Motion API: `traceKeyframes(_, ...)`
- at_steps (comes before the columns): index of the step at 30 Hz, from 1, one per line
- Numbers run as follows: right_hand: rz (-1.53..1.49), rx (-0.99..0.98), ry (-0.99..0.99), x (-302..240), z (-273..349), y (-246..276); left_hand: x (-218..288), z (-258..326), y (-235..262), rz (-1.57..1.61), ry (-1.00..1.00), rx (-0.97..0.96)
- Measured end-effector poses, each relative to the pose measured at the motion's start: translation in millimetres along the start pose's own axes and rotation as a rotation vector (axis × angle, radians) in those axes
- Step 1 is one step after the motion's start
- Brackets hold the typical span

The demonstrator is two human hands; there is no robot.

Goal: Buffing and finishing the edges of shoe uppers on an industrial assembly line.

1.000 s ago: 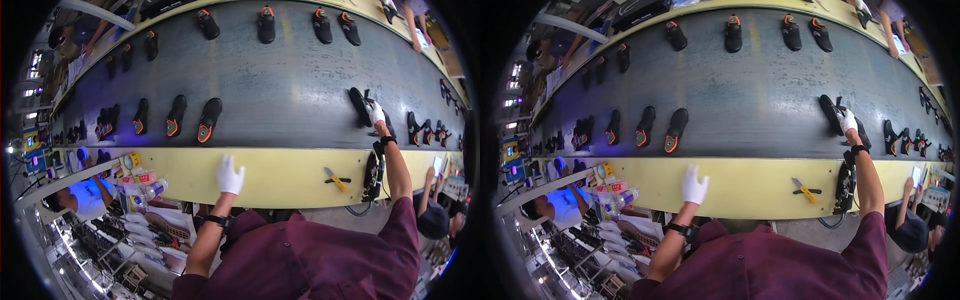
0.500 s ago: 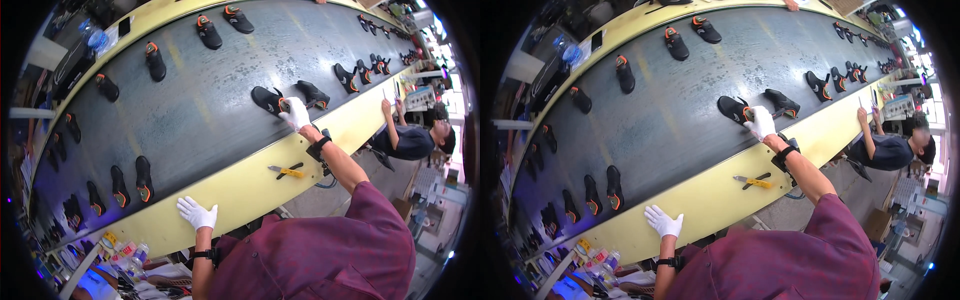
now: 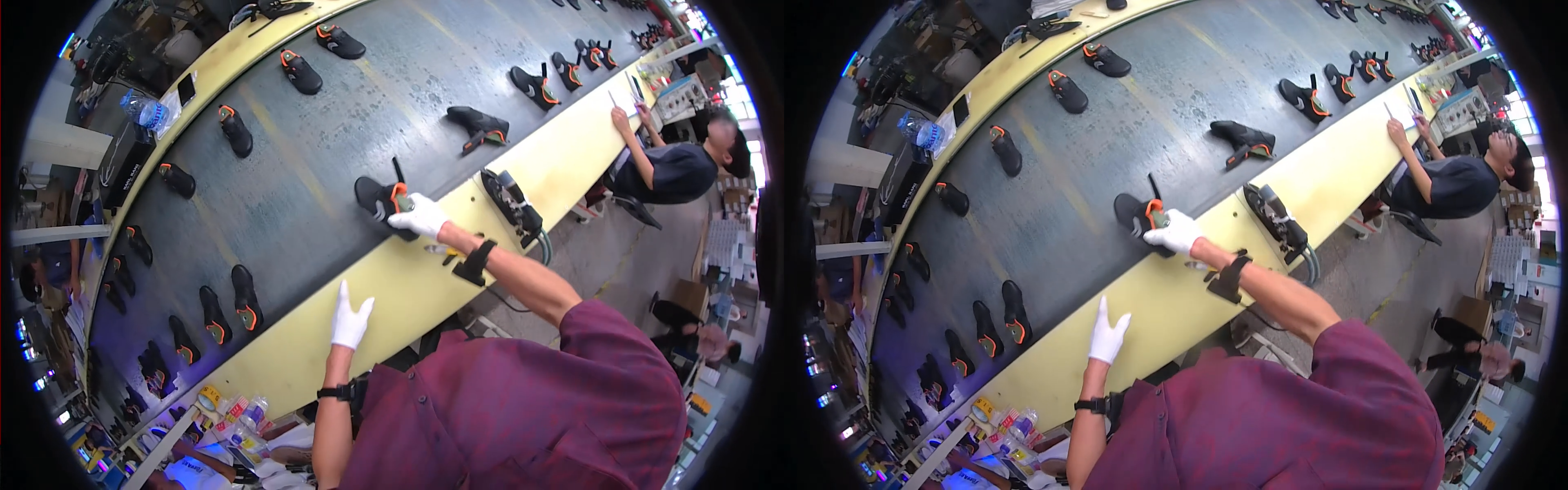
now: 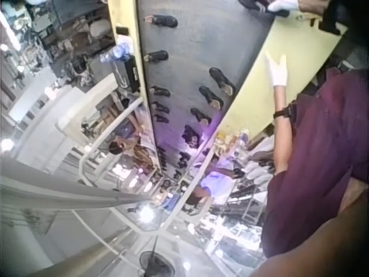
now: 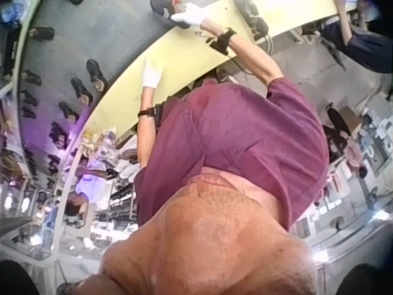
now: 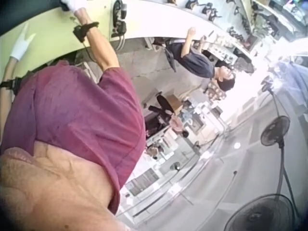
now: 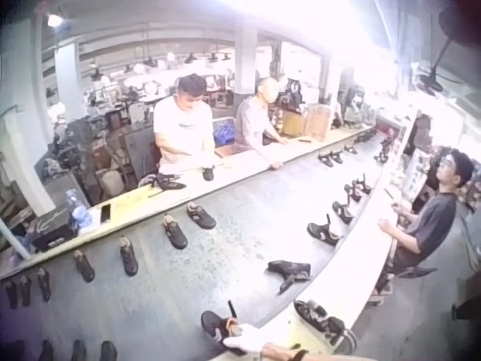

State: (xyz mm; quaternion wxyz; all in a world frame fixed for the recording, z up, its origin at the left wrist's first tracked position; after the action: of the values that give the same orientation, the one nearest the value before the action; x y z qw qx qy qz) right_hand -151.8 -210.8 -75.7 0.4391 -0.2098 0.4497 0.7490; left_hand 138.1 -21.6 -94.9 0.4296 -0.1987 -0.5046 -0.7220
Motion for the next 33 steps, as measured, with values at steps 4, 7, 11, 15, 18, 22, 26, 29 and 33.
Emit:
traceKeyframes(4,-0.149,0.175,0.022,53,99,-66,56,4,-40,0.121,-0.202,0.019)
traceKeyframes(7,-0.038,0.001,0.383,77,141,-79,26,15,-56,0.119,-0.109,-0.011)
traceKeyframes(11,0.205,0.379,0.427,125,128,-21,31,29,-55,-0.258,-0.028,0.001)
traceKeyframes(15,0.767,0.49,0.412,129,109,32,13,32,-50,-0.331,-0.245,0.016)
traceKeyframes(18,0.864,0.377,0.459,151,102,41,27,33,-44,-0.435,-0.497,-0.073)
traceKeyframes(22,0.835,0.207,0.51,164,93,52,35,29,-39,-0.412,-0.507,-0.037)
traceKeyframes(26,0.611,0.209,0.492,158,96,39,30,31,-33,-0.312,-0.455,0.005)
traceKeyframes(29,0.471,0.071,0.636,120,111,14,19,26,-30,-0.319,-0.463,-0.047)
traceKeyframes(33,0.582,-0.111,0.778,77,130,5,28,19,-28,-0.317,-0.587,-0.024)
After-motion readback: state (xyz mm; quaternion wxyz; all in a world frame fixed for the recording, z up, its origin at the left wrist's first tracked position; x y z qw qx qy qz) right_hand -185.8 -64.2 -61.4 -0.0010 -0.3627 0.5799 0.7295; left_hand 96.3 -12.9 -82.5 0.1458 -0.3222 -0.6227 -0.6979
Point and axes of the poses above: each hand's wrist, its own z-axis away from the middle knuckle, its own y-axis out of the back of the hand, x = y × z, the point moved 2 cm from there along -z, towards the middle knuckle, and after that the axes turned 13 degrees about x, right-handed, at the moved point
